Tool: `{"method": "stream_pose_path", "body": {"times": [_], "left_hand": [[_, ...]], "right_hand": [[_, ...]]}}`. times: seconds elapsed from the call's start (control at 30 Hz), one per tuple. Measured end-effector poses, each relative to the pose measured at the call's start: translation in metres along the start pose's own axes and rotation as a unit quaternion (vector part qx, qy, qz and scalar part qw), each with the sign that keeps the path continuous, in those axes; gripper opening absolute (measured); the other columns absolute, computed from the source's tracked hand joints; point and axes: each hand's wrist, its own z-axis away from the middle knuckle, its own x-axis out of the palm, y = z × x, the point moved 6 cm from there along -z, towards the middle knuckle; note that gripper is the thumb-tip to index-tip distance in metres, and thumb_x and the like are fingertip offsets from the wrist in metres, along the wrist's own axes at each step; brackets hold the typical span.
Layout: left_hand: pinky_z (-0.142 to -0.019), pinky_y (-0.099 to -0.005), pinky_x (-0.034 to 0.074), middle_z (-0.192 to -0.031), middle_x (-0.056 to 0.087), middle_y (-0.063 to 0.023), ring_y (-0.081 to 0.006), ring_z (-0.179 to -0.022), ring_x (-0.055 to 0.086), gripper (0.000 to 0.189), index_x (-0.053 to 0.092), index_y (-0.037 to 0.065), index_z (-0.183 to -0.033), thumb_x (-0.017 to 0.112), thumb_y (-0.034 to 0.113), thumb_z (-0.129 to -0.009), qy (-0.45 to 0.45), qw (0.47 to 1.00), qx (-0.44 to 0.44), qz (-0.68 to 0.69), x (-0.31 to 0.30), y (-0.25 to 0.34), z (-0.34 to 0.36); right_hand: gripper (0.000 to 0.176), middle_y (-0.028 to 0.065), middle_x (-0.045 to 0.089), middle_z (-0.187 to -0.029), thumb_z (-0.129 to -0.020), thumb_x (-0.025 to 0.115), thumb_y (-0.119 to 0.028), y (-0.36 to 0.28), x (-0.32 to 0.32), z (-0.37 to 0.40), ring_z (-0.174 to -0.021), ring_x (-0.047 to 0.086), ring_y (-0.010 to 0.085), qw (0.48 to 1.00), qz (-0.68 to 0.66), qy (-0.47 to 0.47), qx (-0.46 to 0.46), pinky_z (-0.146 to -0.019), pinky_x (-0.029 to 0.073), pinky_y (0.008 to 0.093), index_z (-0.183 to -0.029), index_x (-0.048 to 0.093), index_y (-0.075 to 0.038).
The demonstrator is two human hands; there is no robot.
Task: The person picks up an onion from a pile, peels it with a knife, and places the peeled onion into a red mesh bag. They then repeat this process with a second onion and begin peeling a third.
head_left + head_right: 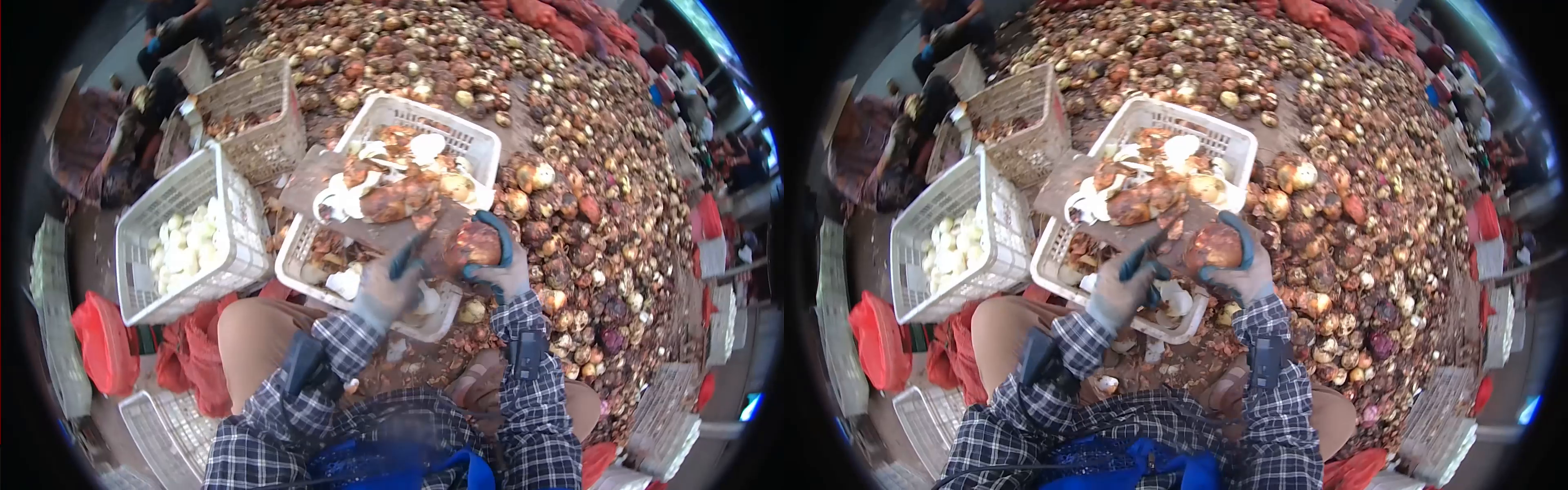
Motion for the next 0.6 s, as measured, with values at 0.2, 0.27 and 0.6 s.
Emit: {"method": "stream_pose_path", "body": {"times": [0.2,0.27,0.6], "left_hand": [[-0.083,-0.0434,0.05,-0.108,0.062,-0.0173,-0.0353,-0.096,0.061,0.05,0.044,0.006,-0.133,0.054,0.019,-0.085,0.004,0.923,0.138,-0.361,0.021,-0.024,0.029],[-0.082,-0.0441,0.049,-0.106,0.061,-0.0179,-0.0368,-0.095,0.061,0.051,0.043,0.008,-0.132,0.056,0.019,-0.084,0.001,0.916,0.138,-0.376,0.023,-0.033,0.026],[-0.073,-0.0452,0.049,-0.086,0.063,-0.02,-0.0365,-0.083,0.063,0.032,0.054,0.005,-0.113,0.059,0.014,-0.082,0.059,0.946,0.076,-0.309,0.008,-0.035,0.009]], "right_hand": [[0.09,0.0086,0.056,-0.126,-0.053,0.086,-0.01,0.0,0.003,0.016,-0.114,0.055,0.0212,0.998,-0.007,-0.03,0.055,-0.1,0.045,0.0347,-0.134,0.046,-0.007],[0.09,0.0084,0.056,-0.125,-0.053,0.086,-0.011,0.002,0.0,0.021,-0.115,0.055,0.0208,0.995,-0.045,-0.021,0.083,-0.1,0.045,0.0344,-0.134,0.046,-0.006],[0.094,0.0093,0.051,-0.132,-0.053,0.082,-0.008,-0.01,0.007,0.027,-0.119,0.052,0.0222,0.994,-0.039,-0.014,0.105,-0.103,0.042,0.0366,-0.137,0.041,-0.004]]}}
